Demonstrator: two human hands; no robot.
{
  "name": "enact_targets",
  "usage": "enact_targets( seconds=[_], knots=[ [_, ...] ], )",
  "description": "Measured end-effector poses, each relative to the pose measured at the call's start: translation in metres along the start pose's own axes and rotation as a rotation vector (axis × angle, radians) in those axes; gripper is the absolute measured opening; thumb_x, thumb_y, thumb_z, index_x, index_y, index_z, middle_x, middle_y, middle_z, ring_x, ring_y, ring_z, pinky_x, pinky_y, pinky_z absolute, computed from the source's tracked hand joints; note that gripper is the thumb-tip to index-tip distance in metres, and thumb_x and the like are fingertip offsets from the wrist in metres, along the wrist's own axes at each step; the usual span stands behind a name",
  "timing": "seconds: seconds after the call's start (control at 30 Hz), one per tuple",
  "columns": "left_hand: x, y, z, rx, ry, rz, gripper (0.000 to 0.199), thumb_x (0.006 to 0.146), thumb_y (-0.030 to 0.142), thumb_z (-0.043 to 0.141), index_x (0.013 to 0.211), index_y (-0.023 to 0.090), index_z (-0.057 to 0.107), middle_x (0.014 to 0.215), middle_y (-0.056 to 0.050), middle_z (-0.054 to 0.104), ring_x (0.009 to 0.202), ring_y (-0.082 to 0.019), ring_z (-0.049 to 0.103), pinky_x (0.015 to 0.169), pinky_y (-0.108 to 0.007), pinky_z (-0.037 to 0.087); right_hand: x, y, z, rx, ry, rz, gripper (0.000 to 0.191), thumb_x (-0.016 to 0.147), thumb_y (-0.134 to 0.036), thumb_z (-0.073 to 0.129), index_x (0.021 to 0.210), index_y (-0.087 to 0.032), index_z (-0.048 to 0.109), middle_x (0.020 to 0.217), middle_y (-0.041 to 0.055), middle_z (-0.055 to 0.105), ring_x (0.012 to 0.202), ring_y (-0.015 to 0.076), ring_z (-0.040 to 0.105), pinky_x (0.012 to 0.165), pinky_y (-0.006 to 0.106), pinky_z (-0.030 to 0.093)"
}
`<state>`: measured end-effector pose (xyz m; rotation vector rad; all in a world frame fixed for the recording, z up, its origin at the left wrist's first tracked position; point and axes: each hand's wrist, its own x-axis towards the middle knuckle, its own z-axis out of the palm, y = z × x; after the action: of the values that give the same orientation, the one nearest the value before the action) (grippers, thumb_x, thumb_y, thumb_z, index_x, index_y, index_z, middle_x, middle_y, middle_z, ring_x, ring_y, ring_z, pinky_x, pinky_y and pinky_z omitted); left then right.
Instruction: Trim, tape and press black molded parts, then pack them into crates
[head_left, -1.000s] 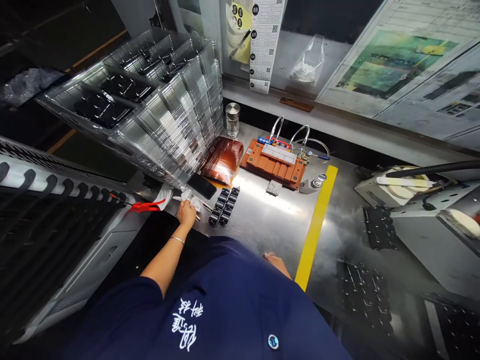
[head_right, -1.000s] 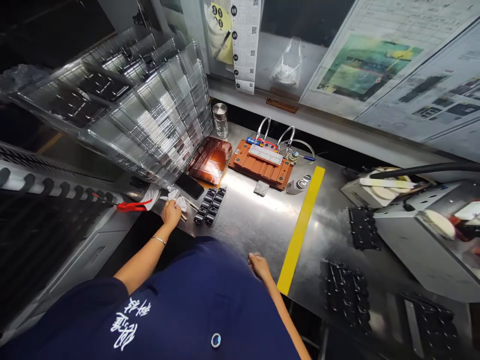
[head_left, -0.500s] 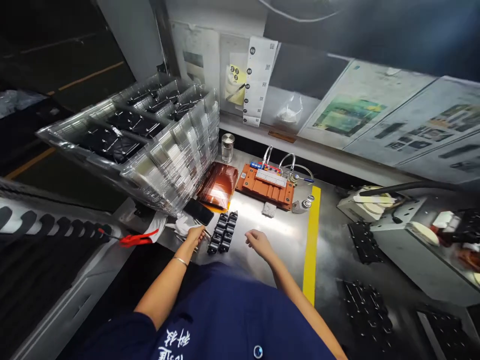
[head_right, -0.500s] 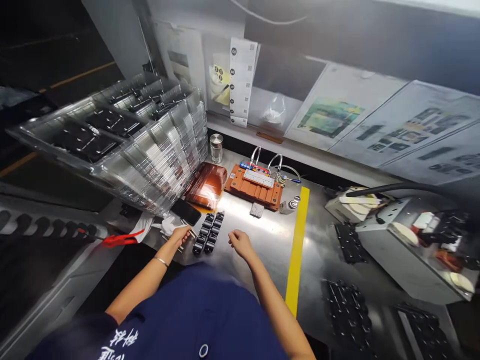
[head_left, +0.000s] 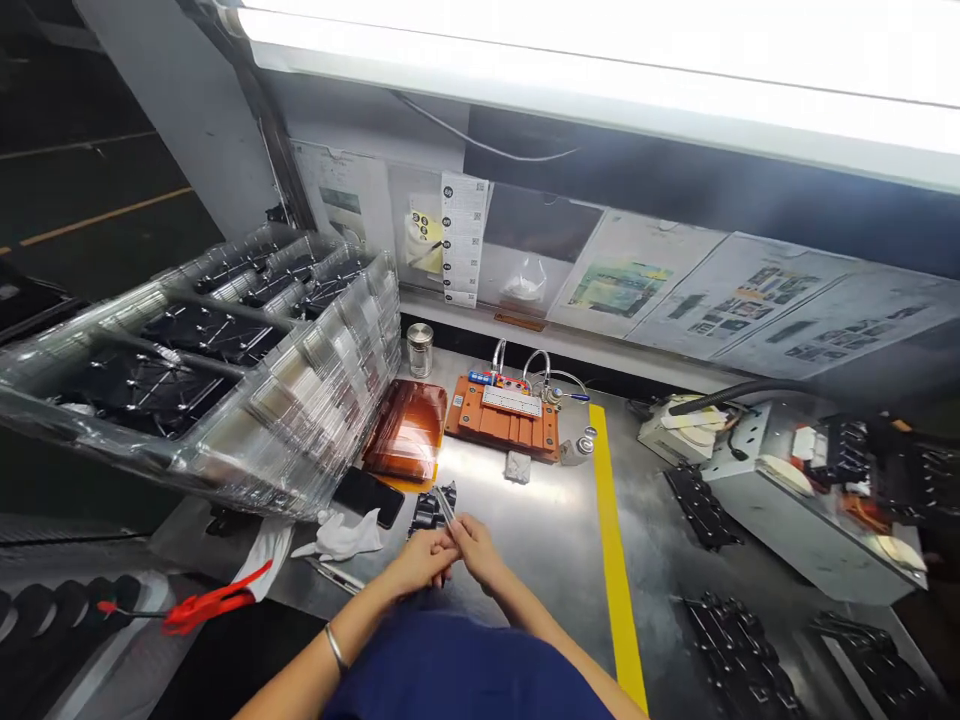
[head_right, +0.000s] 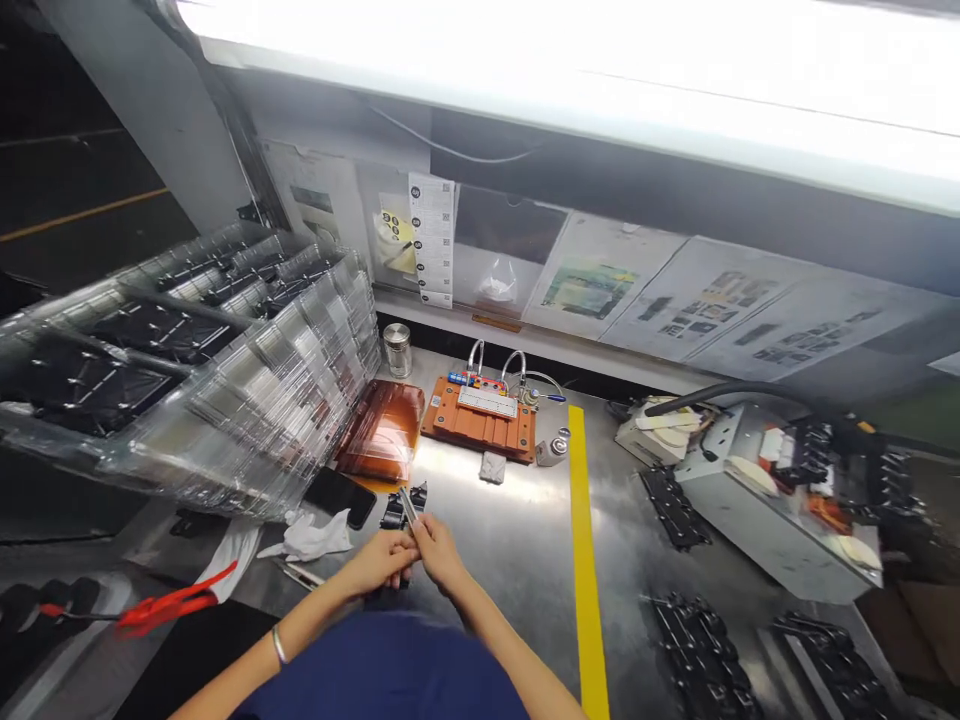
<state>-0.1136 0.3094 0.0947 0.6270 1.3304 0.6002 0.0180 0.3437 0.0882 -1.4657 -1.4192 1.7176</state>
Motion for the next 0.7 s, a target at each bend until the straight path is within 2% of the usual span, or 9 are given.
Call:
enact_targets(
  seconds=[0.07,0.1,0.2,0.3,0.4,0.47,0.57,0.63,0.7],
  knots=[
    [0.019,0.027,-0.007,0.176,-0.104,0.15,0.015,0.058,0.038,0.072,0.056,0.028,0.061,0.052,0.0,0.062,0.04,-0.017,0.054,0.037,-0.029,0.039,0.008,0.004,-0.022,0.141,0.124,0.072,0.048,0.067,-0.067,0.054,0.073,-0.02,0.053,0.067,0.0015,0.059,0.055,0.013,0.052,0.05,0.026,0.046],
    [0.029,0.048,-0.013,0.223,-0.079,0.221,0.012,0.059,0.035,0.071,0.059,0.027,0.062,0.054,-0.001,0.063,0.042,-0.018,0.057,0.039,-0.03,0.042,0.01,0.006,-0.035,0.214,0.194,0.104,0.048,0.064,-0.066,0.057,0.076,-0.02,0.053,0.069,0.0019,0.059,0.054,0.0129,0.052,0.048,0.026,0.046],
    [0.07,0.132,-0.033,0.153,0.26,0.412,0.007,0.062,0.023,0.069,0.067,0.021,0.064,0.06,-0.004,0.065,0.055,-0.02,0.063,0.048,-0.031,0.05,0.01,0.01,-0.071,0.332,0.353,0.16,0.045,0.057,-0.055,0.068,0.082,-0.02,0.056,0.073,0.0024,0.061,0.056,0.0128,0.054,0.046,0.025,0.046],
    [0.12,0.231,-0.054,0.097,0.45,0.523,0.024,0.073,0.017,0.059,0.097,0.014,0.063,0.092,-0.01,0.069,0.081,-0.019,0.066,0.068,-0.031,0.054,0.001,0.017,-0.093,0.426,0.34,0.209,0.051,0.048,-0.044,0.078,0.088,-0.019,0.061,0.08,0.0038,0.064,0.062,0.0145,0.058,0.054,0.028,0.052],
    [0.169,0.319,-0.078,0.04,0.623,0.602,0.048,0.072,0.01,0.058,0.12,0.013,0.052,0.125,-0.014,0.059,0.106,-0.02,0.061,0.086,-0.031,0.051,-0.009,0.03,-0.1,0.486,0.29,0.184,0.06,0.045,-0.051,0.082,0.093,-0.02,0.064,0.081,0.0048,0.066,0.063,0.0163,0.061,0.061,0.033,0.055],
    [0.194,0.363,-0.094,0.007,0.699,0.634,0.055,0.068,0.007,0.061,0.122,0.013,0.049,0.132,-0.016,0.053,0.117,-0.022,0.055,0.093,-0.032,0.047,-0.011,0.044,-0.102,0.492,0.281,0.163,0.062,0.044,-0.062,0.081,0.088,-0.021,0.066,0.076,0.0036,0.066,0.057,0.0158,0.06,0.057,0.034,0.054],
    [0.218,0.402,-0.114,-0.017,0.705,0.649,0.049,0.061,0.007,0.067,0.108,0.012,0.056,0.122,-0.016,0.06,0.116,-0.026,0.055,0.093,-0.035,0.046,-0.002,0.067,-0.107,0.468,0.293,0.187,0.063,0.042,-0.073,0.075,0.075,-0.021,0.064,0.063,0.0006,0.061,0.044,0.0122,0.052,0.043,0.029,0.047],
    [0.228,0.411,-0.121,-0.011,0.658,0.651,0.037,0.057,0.009,0.071,0.092,0.013,0.06,0.105,-0.013,0.067,0.107,-0.027,0.059,0.089,-0.036,0.048,0.008,0.073,-0.112,0.428,0.297,0.208,0.064,0.044,-0.078,0.071,0.072,-0.021,0.062,0.056,-0.001,0.057,0.037,0.0093,0.045,0.036,0.024,0.038],
    [0.234,0.407,-0.124,0.005,0.589,0.651,0.026,0.055,0.013,0.074,0.077,0.014,0.06,0.088,-0.009,0.068,0.099,-0.026,0.061,0.086,-0.036,0.048,0.018,0.064,-0.118,0.365,0.298,0.217,0.066,0.044,-0.08,0.068,0.071,-0.02,0.06,0.053,-0.0022,0.054,0.034,0.0075,0.04,0.033,0.021,0.031]
  ],
)
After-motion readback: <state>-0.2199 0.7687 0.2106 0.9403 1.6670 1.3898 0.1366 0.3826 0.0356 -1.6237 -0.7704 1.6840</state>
